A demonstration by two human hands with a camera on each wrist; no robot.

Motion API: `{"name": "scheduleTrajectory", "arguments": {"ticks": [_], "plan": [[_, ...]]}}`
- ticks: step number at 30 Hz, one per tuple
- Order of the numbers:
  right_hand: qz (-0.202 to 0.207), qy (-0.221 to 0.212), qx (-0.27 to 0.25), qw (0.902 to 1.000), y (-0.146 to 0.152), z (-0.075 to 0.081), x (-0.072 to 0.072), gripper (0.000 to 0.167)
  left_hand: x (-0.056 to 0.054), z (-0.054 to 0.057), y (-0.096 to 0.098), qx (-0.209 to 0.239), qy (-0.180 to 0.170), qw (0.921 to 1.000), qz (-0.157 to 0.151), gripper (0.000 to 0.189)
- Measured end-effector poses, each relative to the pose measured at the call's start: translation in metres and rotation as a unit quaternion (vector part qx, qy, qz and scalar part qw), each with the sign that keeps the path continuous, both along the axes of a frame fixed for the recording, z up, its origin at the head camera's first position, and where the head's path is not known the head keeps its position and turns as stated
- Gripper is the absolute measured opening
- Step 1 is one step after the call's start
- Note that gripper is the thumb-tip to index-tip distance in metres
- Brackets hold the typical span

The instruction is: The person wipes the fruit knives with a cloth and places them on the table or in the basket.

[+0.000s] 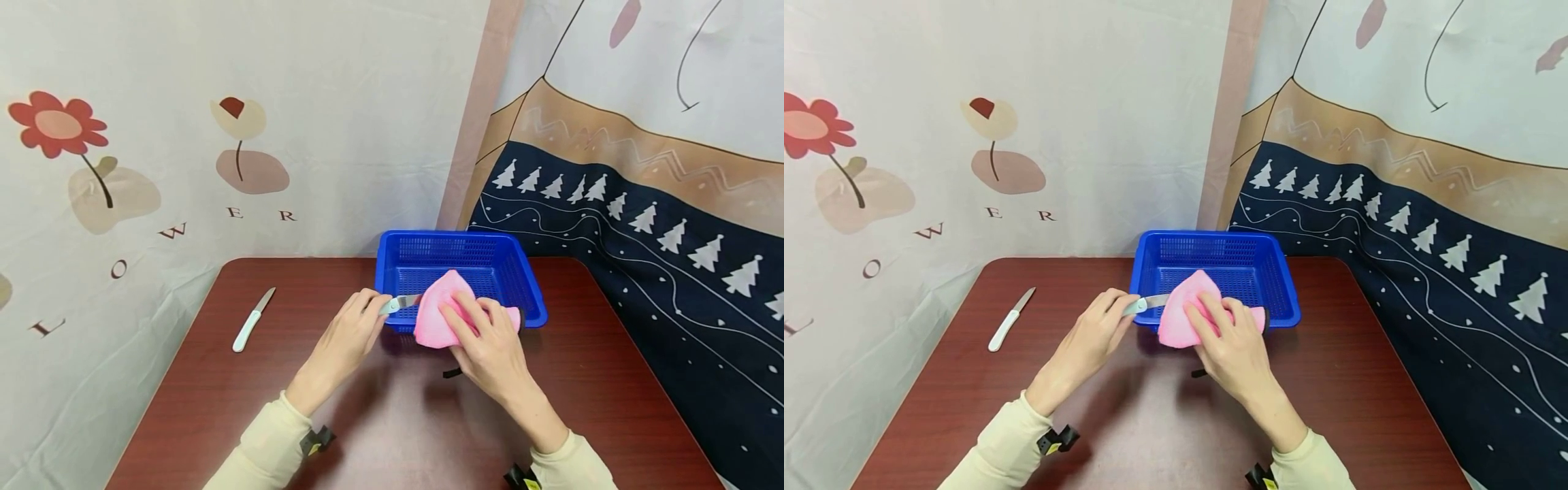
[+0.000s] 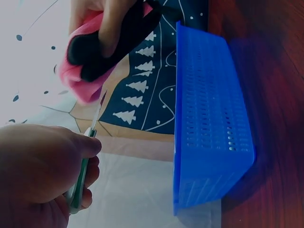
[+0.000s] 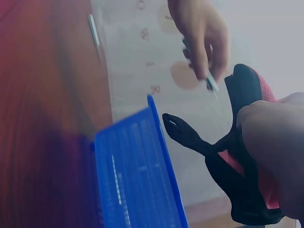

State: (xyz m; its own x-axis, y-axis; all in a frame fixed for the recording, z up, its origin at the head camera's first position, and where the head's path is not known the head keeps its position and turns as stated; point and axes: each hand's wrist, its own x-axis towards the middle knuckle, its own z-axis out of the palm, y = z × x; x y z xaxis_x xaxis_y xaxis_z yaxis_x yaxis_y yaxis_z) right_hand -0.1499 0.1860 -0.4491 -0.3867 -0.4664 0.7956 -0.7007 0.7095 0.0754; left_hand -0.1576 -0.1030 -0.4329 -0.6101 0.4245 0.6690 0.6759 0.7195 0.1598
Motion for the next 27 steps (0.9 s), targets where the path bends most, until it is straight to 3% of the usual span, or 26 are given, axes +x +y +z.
{"name": "scheduleTrajectory", "arguments": {"ticks": [5,13,19,27], "plan": [[0.029,0.012,0.016,0.9994,-0.019,0.001,0.001,0.039,0.001,0.002,0.005,-0.015,-0.009,0.9998,0.001,0.030],[0.040,0.014,0.041,0.9983,-0.034,0.001,0.000,0.037,0.003,0.005,0.007,-0.033,-0.004,0.9994,0.001,0.034],[0.035,0.002,0.055,0.9978,-0.037,0.001,0.001,0.038,0.005,0.005,0.006,-0.037,-0.006,0.9993,-0.001,0.034],[0.017,-0.010,0.071,0.9973,-0.037,0.003,0.002,0.054,0.005,0.004,0.005,-0.034,-0.008,0.9994,0.000,0.031]]}}
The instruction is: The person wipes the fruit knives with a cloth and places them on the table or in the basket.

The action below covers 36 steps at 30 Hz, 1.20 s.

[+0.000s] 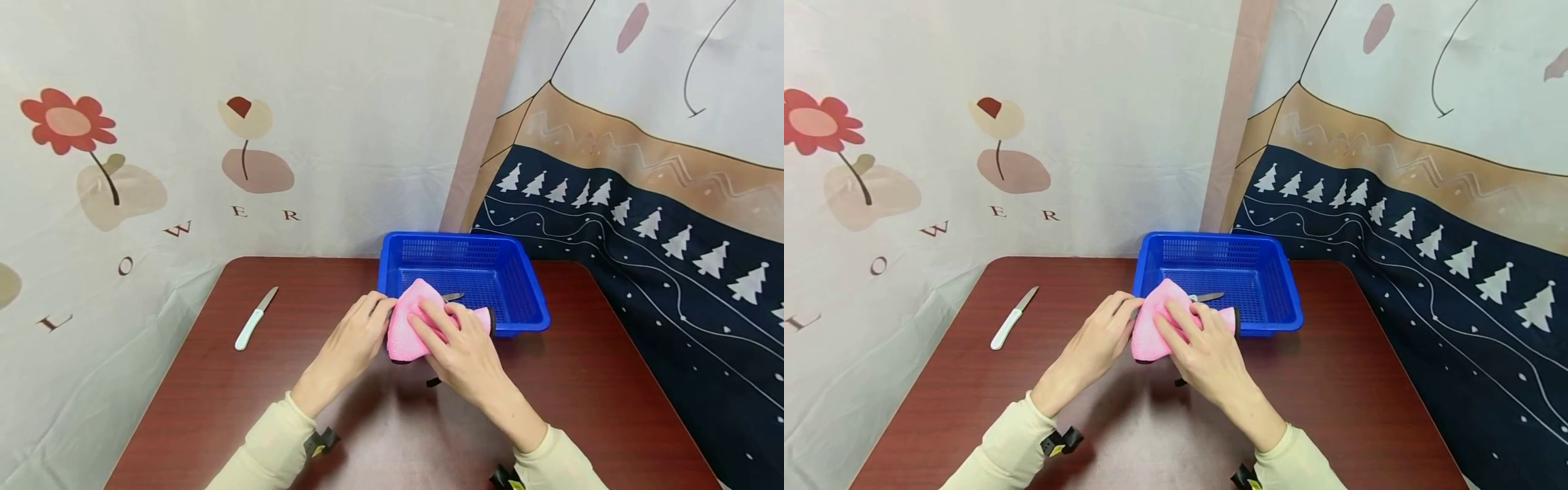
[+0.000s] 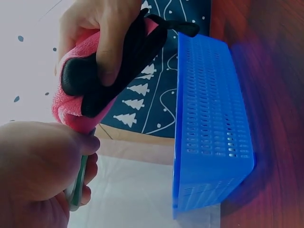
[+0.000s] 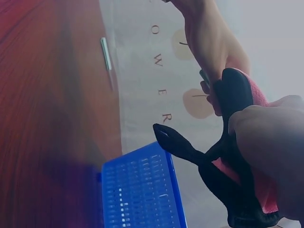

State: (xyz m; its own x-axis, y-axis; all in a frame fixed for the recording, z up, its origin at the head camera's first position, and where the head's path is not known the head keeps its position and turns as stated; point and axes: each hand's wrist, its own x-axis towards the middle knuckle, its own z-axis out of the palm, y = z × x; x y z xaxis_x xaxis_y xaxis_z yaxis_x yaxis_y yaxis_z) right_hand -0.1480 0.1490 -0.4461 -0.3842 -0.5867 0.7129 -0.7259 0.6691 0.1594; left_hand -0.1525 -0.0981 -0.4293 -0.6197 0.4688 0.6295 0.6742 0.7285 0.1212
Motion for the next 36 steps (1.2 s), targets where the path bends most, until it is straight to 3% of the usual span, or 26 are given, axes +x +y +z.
{"name": "scheduleTrajectory", "arguments": {"ticks": [13,21,29,36], "plan": [[-0.029,-0.017,-0.012,0.9994,0.017,0.003,-0.003,0.062,0.002,0.000,-0.005,0.031,-0.019,0.9993,0.004,0.029],[-0.034,-0.007,-0.032,0.9989,0.029,0.004,-0.009,0.067,0.001,-0.002,-0.008,0.047,-0.002,0.9989,-0.001,0.028],[-0.052,-0.011,-0.040,0.9978,0.045,0.007,-0.016,0.053,-0.003,-0.005,-0.014,0.083,0.029,0.9961,-0.003,0.034],[-0.081,-0.012,-0.055,0.9951,0.058,0.009,-0.020,0.052,-0.006,-0.006,-0.021,0.103,0.048,0.9935,0.002,0.038]]}}
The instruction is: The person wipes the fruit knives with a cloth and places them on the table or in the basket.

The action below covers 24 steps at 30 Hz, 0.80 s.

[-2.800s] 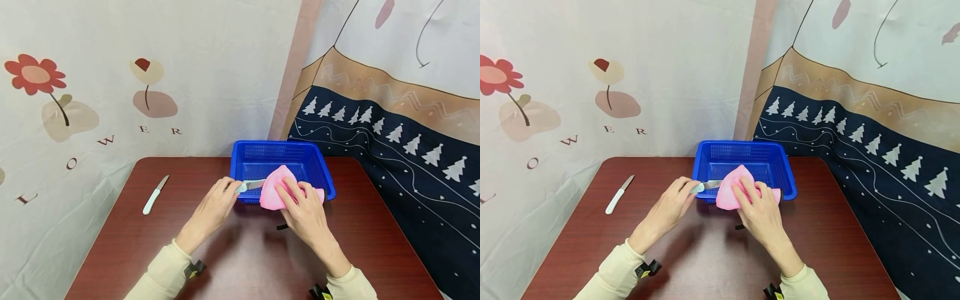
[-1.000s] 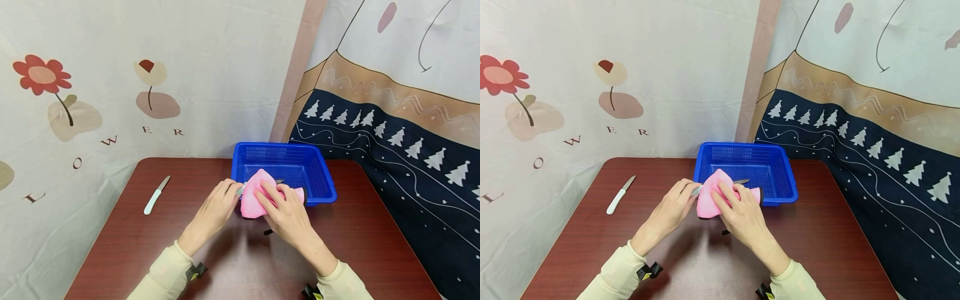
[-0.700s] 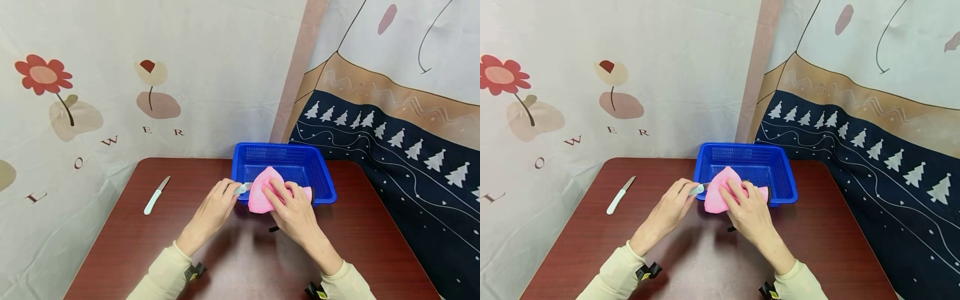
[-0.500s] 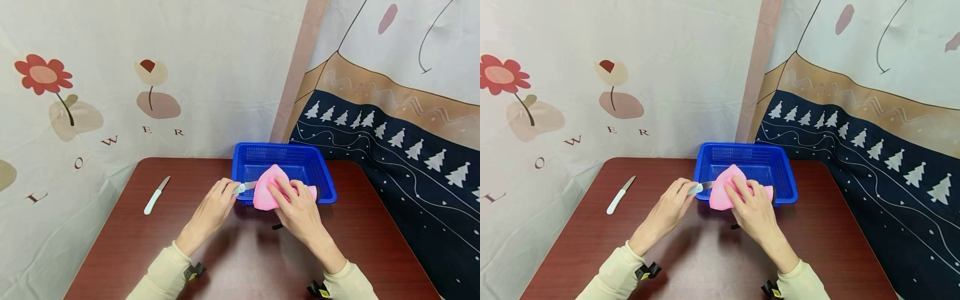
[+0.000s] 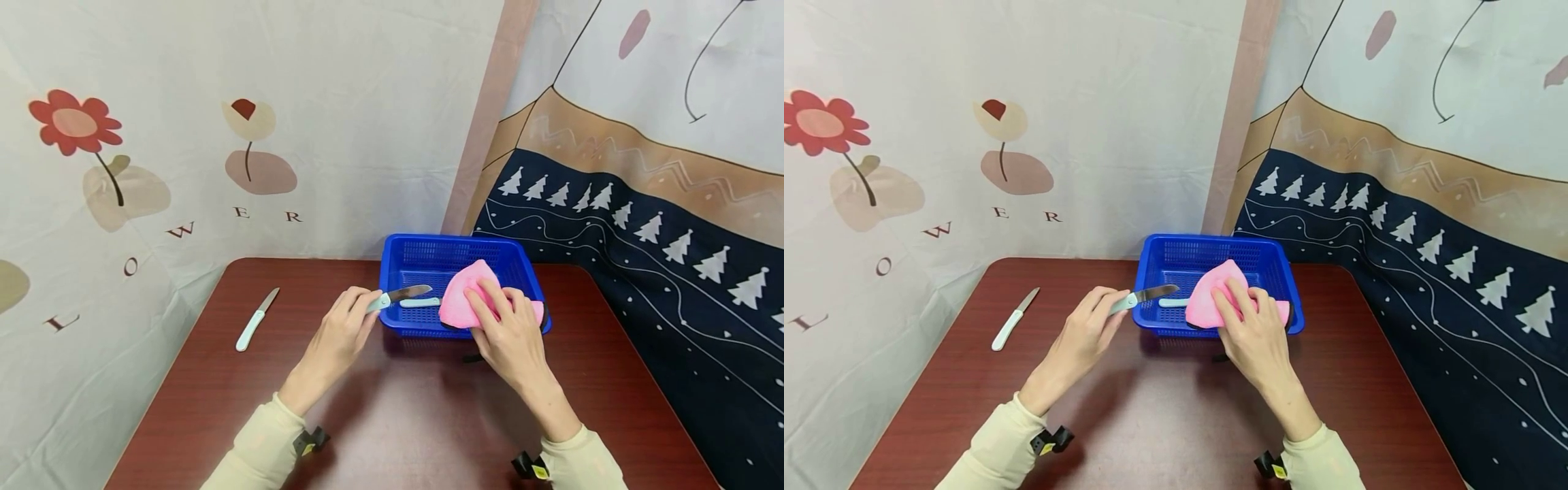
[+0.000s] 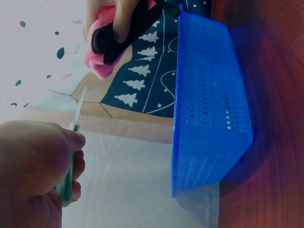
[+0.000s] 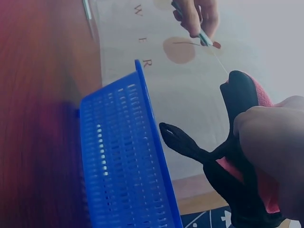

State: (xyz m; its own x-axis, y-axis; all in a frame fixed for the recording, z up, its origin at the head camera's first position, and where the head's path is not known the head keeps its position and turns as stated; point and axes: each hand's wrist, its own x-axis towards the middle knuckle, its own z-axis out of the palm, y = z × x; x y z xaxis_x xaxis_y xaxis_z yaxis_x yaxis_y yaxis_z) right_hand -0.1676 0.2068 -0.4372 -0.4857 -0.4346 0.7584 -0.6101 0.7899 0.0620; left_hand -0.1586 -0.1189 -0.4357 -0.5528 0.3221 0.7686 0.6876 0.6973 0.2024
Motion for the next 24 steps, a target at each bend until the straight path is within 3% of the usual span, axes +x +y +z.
{"name": "scheduleTrajectory", "arguments": {"ticks": [6,16,24], "plan": [[-0.002,0.008,-0.014,0.9999,-0.004,0.001,0.001,0.053,-0.001,0.001,-0.002,-0.004,-0.011,0.9999,0.008,0.036],[0.067,0.068,-0.033,0.9949,-0.038,0.015,0.006,0.051,-0.006,0.011,0.009,-0.002,-0.012,0.9999,0.001,0.035],[0.090,0.079,-0.011,0.9927,-0.058,0.022,0.013,0.048,-0.006,0.023,0.021,-0.005,0.002,0.9999,-0.014,0.034]]}}
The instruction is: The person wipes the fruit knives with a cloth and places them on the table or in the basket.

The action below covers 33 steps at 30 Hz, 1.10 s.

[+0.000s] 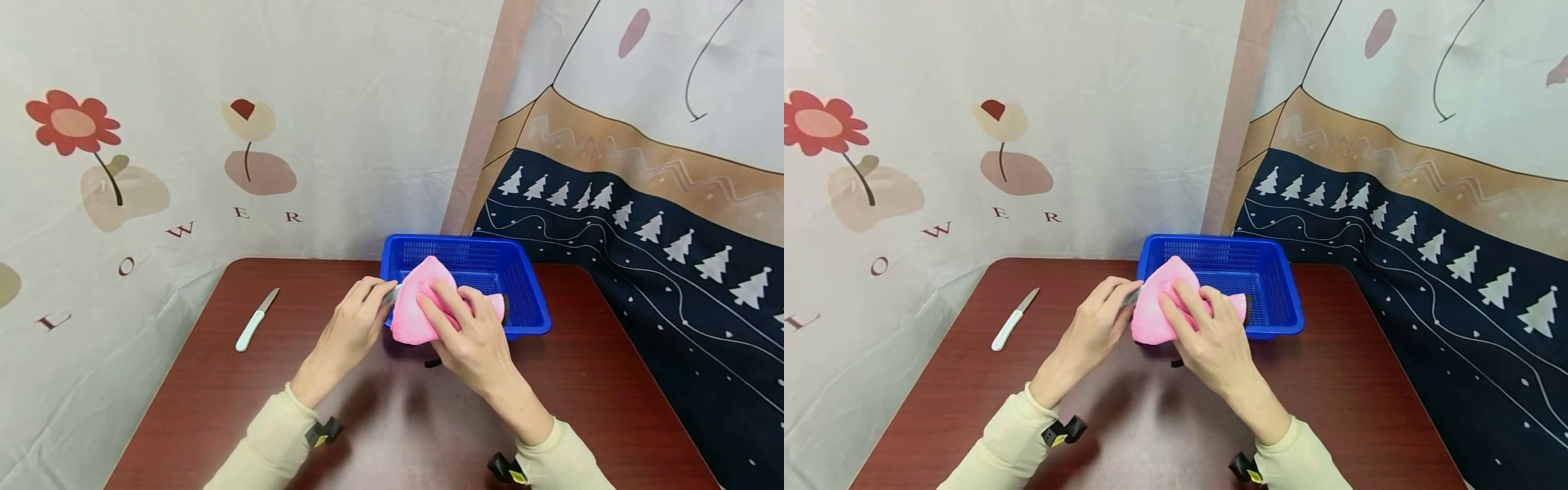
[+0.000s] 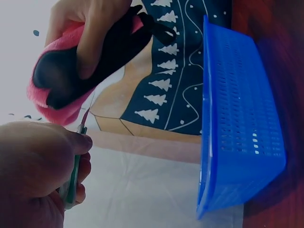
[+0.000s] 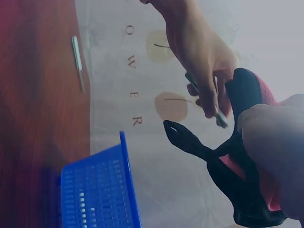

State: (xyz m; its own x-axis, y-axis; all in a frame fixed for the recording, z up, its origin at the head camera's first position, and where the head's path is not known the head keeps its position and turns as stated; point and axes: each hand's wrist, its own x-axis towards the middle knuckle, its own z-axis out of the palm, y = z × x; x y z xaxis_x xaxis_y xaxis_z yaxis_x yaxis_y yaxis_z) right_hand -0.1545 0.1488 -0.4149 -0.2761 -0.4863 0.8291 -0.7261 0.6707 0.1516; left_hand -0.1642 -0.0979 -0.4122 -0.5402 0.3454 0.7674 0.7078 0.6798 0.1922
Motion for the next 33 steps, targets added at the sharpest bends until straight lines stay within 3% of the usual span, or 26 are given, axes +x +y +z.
{"name": "scheduleTrajectory", "arguments": {"ticks": [13,24,33], "plan": [[-0.006,-0.011,0.034,0.9993,-0.014,0.002,0.003,0.039,0.004,0.007,0.001,0.008,0.003,0.9999,-0.015,0.035],[-0.024,-0.004,0.031,0.9992,-0.008,0.008,0.002,0.046,0.007,0.012,0.000,0.014,0.006,0.9998,-0.012,0.034],[-0.050,-0.025,0.021,0.9982,0.010,0.013,0.000,0.059,0.012,0.013,-0.006,0.017,0.000,0.9999,0.000,0.033]]}}
